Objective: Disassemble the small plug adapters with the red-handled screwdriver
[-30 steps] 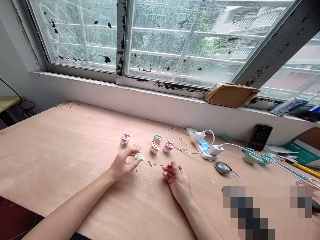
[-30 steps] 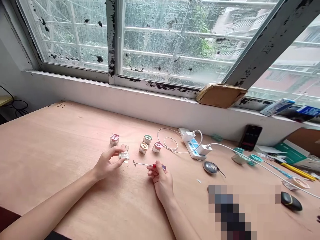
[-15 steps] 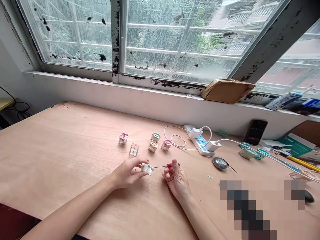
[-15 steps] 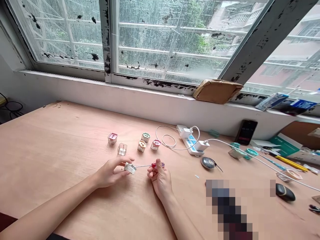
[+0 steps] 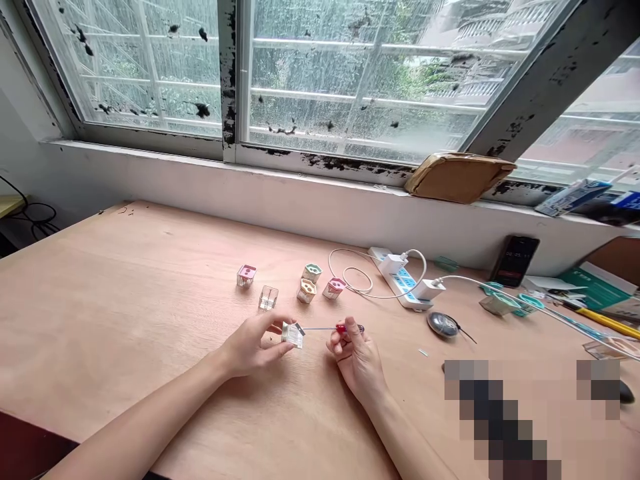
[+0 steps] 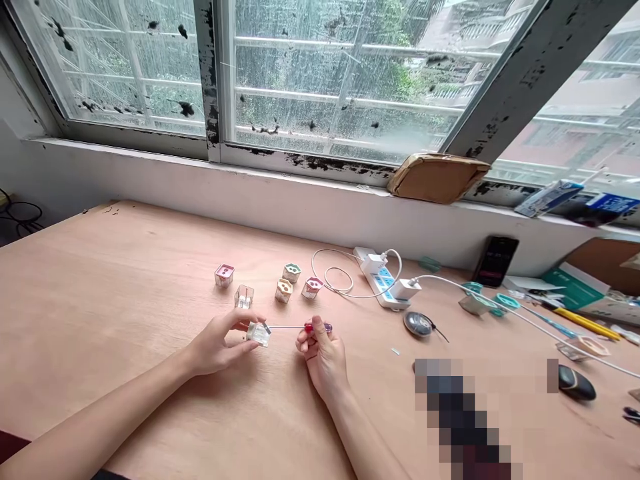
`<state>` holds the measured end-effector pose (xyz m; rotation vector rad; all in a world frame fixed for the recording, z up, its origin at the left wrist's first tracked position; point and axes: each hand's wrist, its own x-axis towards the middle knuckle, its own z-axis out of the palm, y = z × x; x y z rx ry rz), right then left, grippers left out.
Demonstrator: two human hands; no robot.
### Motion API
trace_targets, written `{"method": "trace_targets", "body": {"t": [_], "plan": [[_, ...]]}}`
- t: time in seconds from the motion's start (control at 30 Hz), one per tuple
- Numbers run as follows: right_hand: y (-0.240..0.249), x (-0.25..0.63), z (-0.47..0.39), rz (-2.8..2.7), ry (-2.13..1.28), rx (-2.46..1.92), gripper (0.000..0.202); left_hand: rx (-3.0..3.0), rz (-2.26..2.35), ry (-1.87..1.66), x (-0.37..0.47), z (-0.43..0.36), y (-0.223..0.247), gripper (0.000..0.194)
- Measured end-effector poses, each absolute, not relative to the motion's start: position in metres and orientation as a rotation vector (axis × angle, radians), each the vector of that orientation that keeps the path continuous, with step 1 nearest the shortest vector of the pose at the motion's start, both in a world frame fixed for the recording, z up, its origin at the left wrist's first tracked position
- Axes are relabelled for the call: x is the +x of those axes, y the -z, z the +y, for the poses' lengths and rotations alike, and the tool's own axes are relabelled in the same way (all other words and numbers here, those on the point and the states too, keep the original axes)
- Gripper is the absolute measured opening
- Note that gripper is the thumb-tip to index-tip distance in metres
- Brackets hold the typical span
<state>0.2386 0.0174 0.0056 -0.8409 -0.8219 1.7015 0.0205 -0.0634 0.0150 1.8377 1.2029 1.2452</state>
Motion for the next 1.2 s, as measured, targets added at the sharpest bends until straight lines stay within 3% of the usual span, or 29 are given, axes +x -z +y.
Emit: {"method": "trace_targets", "body": {"t": [0.27,1.2], "plan": [[-0.017,0.251,0.016,-0.986,-1.647,-0.697,0.031,1.817,1.21,-1.438,0.017,-0.063,-0.025,0.031],[-0.022,0.252,0.015,-0.972,-1.704,-0.678,0.028,1.747,1.04,-1.256,0.016,-0.065,-0.019,0.035]]}}
